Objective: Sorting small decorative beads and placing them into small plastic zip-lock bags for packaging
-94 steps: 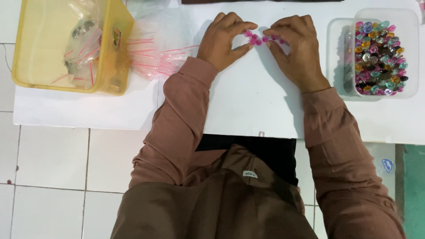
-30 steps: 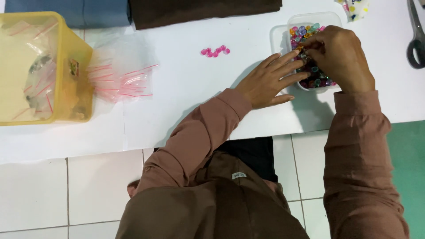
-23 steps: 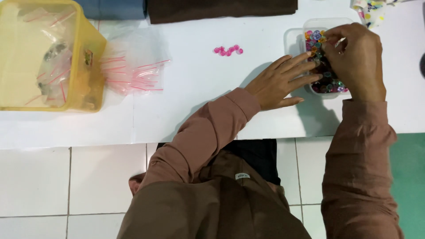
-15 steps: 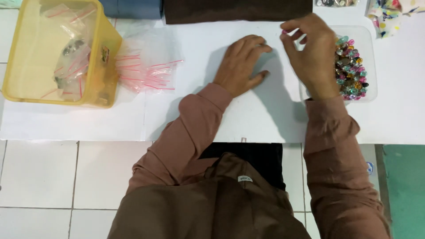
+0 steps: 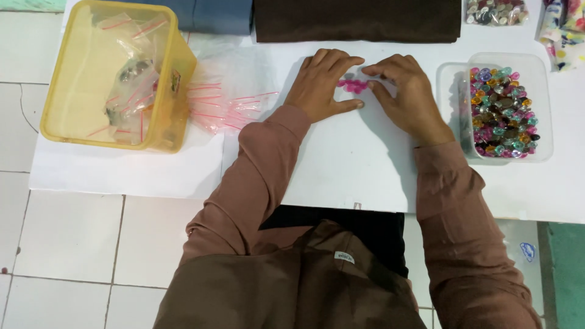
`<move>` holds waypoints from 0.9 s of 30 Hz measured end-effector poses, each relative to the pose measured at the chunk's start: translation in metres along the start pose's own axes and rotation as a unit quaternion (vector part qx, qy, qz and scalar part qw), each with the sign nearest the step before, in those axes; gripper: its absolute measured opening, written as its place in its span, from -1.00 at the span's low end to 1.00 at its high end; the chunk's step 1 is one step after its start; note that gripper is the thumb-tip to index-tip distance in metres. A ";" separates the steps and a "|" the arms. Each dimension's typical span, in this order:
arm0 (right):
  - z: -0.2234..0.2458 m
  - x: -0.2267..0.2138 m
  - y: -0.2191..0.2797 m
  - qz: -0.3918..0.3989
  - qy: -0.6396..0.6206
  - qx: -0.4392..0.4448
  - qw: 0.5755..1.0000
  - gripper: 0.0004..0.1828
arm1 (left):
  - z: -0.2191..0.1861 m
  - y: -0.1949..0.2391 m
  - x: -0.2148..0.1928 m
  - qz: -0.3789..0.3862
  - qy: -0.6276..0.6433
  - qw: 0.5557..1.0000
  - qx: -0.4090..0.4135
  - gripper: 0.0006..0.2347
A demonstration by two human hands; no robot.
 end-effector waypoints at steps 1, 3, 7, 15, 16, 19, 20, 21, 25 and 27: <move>-0.002 -0.002 0.001 0.002 -0.002 -0.001 1.000 -0.75 | 0.001 -0.001 0.000 -0.001 0.000 1.000 -0.003 -0.36; -0.015 -0.002 0.004 0.034 -0.011 0.050 0.998 -0.69 | -0.002 -0.004 -0.004 -0.025 0.013 0.999 0.024 -0.46; -0.015 0.004 0.007 0.045 -0.017 0.063 0.997 -0.72 | -0.005 0.000 -0.003 -0.042 0.016 0.998 0.047 -0.58; -0.010 0.008 0.008 -0.011 0.050 0.025 0.998 -0.80 | -0.006 0.007 -0.006 -0.075 0.032 0.995 0.063 -0.72; -0.012 0.008 0.009 -0.010 0.050 0.026 0.998 -0.80 | -0.006 0.008 -0.008 -0.074 0.033 0.995 0.062 -0.72; -0.016 0.005 0.012 -0.022 0.082 0.028 0.996 -0.82 | -0.001 0.012 -0.011 -0.066 0.044 0.996 0.044 -0.72; -0.018 0.002 0.013 -0.038 0.098 0.030 0.994 -0.82 | 0.002 0.013 -0.013 -0.075 0.053 0.995 0.043 -0.71; -0.021 -0.001 0.015 -0.054 0.113 0.033 0.992 -0.83 | 0.004 0.014 -0.015 -0.084 0.062 0.994 0.042 -0.71; -0.024 -0.005 0.016 -0.057 0.117 0.050 0.990 -0.83 | 0.013 0.013 -0.014 -0.102 0.057 0.992 0.044 -0.69; -0.026 -0.001 0.016 -0.041 0.117 0.048 0.991 -0.80 | 0.012 0.014 -0.020 -0.117 0.062 0.990 0.040 -0.72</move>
Point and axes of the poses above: each hand's wrist, its own y-axis away from the middle knuckle, its own x-axis out of the palm, z = x × y, the point moved 8 cm from there along -y, towards the middle knuckle, and after that the axes turned 6 degrees about y, right-handed, at the moved point
